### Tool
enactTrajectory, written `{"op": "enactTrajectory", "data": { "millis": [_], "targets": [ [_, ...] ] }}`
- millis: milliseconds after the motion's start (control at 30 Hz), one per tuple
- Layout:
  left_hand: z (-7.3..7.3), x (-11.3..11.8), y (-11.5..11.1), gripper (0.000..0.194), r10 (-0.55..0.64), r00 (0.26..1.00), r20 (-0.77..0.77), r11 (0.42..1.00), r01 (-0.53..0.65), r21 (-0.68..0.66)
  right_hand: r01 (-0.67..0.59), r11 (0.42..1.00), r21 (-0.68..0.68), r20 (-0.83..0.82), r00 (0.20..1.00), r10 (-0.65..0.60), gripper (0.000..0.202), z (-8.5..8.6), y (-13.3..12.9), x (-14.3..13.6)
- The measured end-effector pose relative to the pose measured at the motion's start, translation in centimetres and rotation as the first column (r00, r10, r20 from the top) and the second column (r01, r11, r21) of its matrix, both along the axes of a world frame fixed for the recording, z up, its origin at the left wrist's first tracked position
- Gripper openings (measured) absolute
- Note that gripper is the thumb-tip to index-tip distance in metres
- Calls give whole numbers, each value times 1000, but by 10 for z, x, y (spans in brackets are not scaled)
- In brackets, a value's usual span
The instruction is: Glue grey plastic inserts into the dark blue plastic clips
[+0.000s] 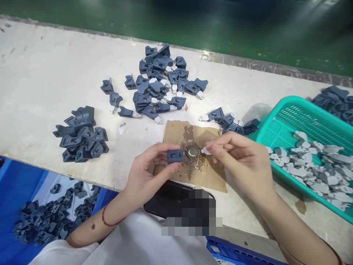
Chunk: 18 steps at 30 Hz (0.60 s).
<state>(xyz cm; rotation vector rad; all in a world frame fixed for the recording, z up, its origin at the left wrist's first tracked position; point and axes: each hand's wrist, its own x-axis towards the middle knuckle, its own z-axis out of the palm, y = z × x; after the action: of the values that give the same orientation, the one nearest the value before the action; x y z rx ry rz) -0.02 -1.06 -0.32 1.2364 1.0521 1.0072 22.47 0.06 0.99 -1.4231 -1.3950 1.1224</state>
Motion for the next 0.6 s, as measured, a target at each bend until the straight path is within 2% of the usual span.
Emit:
{"op": "enactTrajectory", "data": {
  "millis": [100, 200, 267, 433, 600],
  "targets": [
    [1, 1, -1, 29, -23, 1000, -12, 999, 23, 28, -131, 964, 230, 346, 937, 44, 10, 1, -2, -3],
    [1, 0, -1, 29, -33, 999, -6, 999, 33, 36, -288, 890, 354, 538, 841, 58, 6, -1, 0, -5],
    [1, -1, -1, 30, -36, 999, -7, 998, 37, 49, -321, 871, 373, 583, 811, 49, 3, -3, 2, -5],
    [1, -2, 0, 30, -11, 999, -52, 993, 17, 113, -284, 887, 364, 555, 831, 38, 11, -3, 3, -6],
    [4, 1, 2, 24, 35, 998, 57, 999, -34, -20, -311, 881, 356, 564, 823, 62, 12, -3, 4, -9]
  ]
}}
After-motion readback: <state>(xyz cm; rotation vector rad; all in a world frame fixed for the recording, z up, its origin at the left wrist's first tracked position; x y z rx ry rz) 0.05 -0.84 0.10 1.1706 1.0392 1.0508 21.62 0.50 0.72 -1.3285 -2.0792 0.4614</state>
